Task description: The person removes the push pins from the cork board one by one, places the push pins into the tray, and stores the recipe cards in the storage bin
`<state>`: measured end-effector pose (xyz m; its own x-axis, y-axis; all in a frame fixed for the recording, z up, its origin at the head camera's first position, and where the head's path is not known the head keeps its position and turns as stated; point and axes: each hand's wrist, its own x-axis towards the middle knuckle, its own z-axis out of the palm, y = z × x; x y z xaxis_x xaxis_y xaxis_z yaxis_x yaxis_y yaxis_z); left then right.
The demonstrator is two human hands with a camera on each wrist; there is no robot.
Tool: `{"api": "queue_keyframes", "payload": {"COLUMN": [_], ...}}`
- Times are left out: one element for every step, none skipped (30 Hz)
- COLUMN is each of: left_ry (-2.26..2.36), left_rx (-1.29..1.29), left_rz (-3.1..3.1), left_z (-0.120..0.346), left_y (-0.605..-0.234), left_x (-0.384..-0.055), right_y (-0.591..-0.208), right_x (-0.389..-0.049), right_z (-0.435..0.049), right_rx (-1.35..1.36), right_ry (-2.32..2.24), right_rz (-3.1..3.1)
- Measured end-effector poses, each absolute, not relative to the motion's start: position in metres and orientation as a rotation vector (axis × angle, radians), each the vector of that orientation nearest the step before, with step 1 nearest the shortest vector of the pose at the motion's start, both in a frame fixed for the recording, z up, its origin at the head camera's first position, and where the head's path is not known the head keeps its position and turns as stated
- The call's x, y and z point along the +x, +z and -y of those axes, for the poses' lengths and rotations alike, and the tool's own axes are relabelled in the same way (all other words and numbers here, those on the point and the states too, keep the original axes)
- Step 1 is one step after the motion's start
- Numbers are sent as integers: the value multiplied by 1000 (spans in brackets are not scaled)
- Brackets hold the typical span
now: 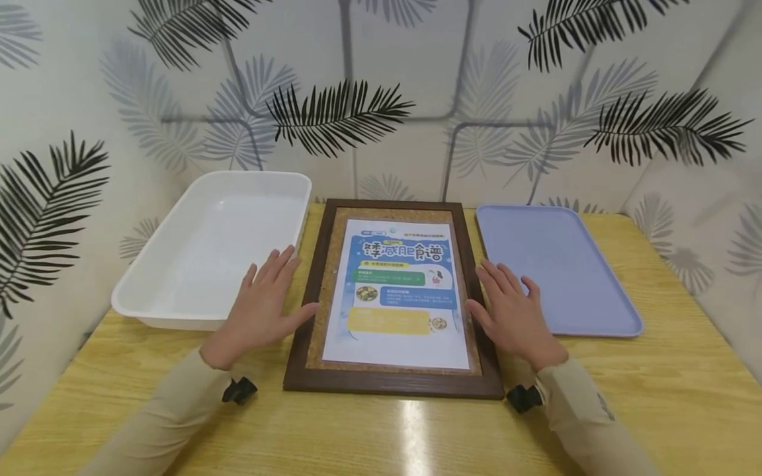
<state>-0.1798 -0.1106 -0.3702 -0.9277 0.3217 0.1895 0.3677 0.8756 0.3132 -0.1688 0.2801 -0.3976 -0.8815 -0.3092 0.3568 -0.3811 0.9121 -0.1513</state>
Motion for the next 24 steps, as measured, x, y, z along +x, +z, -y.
{"api": "queue_keyframes", "payload": {"left_ry": [-520, -519, -518, -517, -517, -518, -521, -524, -526, -527, -529, -531, -536, -537, -539, -541, -545, -548, -549, -549, -551, -551, -551, -552], "left_rx": [-539, -542, -543, -548, -555, -564, -575, -587, -598, -608, -616, -620, -623, -626, -626, -626, -624, -623, -623, -621, -617, -613, -608, -604], "left_rz": [2911, 2908, 2908, 2908, 2910, 2910, 2913, 2914, 2916, 2918, 2917, 2918, 2920, 2921, 2925, 2927, 2931, 2937, 2942, 2948, 2955, 2958, 2965, 2968], "left_z": [110, 108, 107, 105, 104, 102, 100, 97, 96, 94, 92, 90, 88, 86, 84, 82, 79, 77, 76, 74, 73, 71, 70, 69], "left_y": [-370, -370, -370, -370, -370, -369, -369, -368, -368, -368, -368, -368, -368, -368, -369, -369, -369, -369, -369, -369, -369, -369, -369, -369], "left_x": [-180, -180, -180, -180, -180, -181, -181, -181, -181, -182, -183, -184, -185, -187, -189, -191, -193, -195, -196, -197, -199, -199, -200, -201], "right_y": [-397, -395, -394, -393, -392, -391, -390, -390, -390, -389, -389, -389, -388, -388, -387, -386, -386, -385, -385, -384, -384, -383, -383, -383], "right_x": [-170, -170, -171, -172, -172, -173, -173, -174, -174, -175, -176, -177, -177, -177, -177, -177, -177, -178, -178, -178, -179, -179, -180, -180], "right_z": [-280, -280, -280, -280, -279, -279, -279, -279, -279, -279, -278, -278, -278, -278, -278, -278, -278, -278, -277, -276, -275, -274, -273, -272], "right_rx": [512, 512, 512, 512, 512, 514, 515, 515, 515, 515, 516, 516, 513, 508, 504, 501, 500, 499, 499, 502, 506, 508, 509, 509], "right_ry": [315, 319, 323, 326, 327, 329, 332, 333, 334, 336, 337, 338, 342, 346, 349, 349, 352, 353, 356, 358, 360, 363, 367, 363], "right_rz": [2751, 2757, 2763, 2772, 2778, 2784, 2788, 2793, 2798, 2804, 2809, 2818, 2827, 2838, 2847, 2854, 2860, 2863, 2865, 2866, 2867, 2868, 2872, 2874]}}
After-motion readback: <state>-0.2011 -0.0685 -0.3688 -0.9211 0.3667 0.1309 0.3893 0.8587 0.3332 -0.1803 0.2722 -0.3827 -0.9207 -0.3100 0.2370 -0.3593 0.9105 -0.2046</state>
